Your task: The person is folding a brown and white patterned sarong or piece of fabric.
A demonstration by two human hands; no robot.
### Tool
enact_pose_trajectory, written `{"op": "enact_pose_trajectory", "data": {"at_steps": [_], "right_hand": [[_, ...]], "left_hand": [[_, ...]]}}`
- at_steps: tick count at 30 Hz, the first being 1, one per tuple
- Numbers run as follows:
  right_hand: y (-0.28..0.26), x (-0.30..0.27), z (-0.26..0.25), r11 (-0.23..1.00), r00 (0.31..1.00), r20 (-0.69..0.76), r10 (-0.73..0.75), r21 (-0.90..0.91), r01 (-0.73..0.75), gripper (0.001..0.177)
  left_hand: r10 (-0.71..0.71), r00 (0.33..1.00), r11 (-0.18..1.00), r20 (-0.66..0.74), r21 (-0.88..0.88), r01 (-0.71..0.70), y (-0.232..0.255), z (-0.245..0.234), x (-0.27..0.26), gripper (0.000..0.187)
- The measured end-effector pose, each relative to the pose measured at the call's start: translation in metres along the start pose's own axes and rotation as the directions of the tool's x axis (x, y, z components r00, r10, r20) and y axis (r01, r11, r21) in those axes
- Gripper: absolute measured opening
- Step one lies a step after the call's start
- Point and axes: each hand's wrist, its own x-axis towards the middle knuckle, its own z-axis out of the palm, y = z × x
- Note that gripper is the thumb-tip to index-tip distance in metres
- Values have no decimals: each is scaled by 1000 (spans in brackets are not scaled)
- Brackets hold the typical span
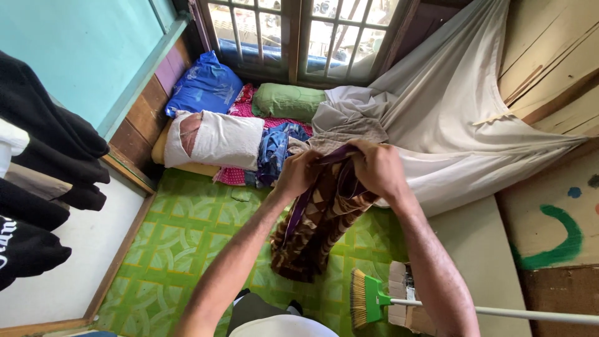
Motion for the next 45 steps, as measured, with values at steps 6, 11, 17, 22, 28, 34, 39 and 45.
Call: {"op": "enact_pose_trajectory", "data": {"at_steps": [6,11,17,22,28,34,39,45], "right_hand": [[20,2,-28,998,994,-104,-14,61,21,32],[46,-6,-44,993,988,-101,113,46,-109,29],[90,-26,-39,965,963,-112,245,119,-232,20],[107,-26,-37,952,941,-173,291,147,-267,21],[91,-19,-33,978,961,-210,182,139,-155,23],[84,-32,-22,956,957,-75,279,120,-269,30],[104,-71,18,918,952,69,298,251,-305,53],[76,-74,65,990,982,180,62,116,-84,75]], "left_hand": [[-123,991,992,46,5,123,-62,16,-20,12],[-183,980,983,72,-14,185,-57,7,16,15],[-178,979,984,98,1,179,-45,-4,57,21],[-66,967,997,244,64,51,-21,-13,71,20],[-218,846,971,486,193,140,-27,-14,92,15],[-582,813,783,16,-261,565,-14,-38,122,7],[-787,597,413,-157,-852,320,-15,-55,146,5],[-772,600,402,-209,-892,207,18,-43,150,6]]}}
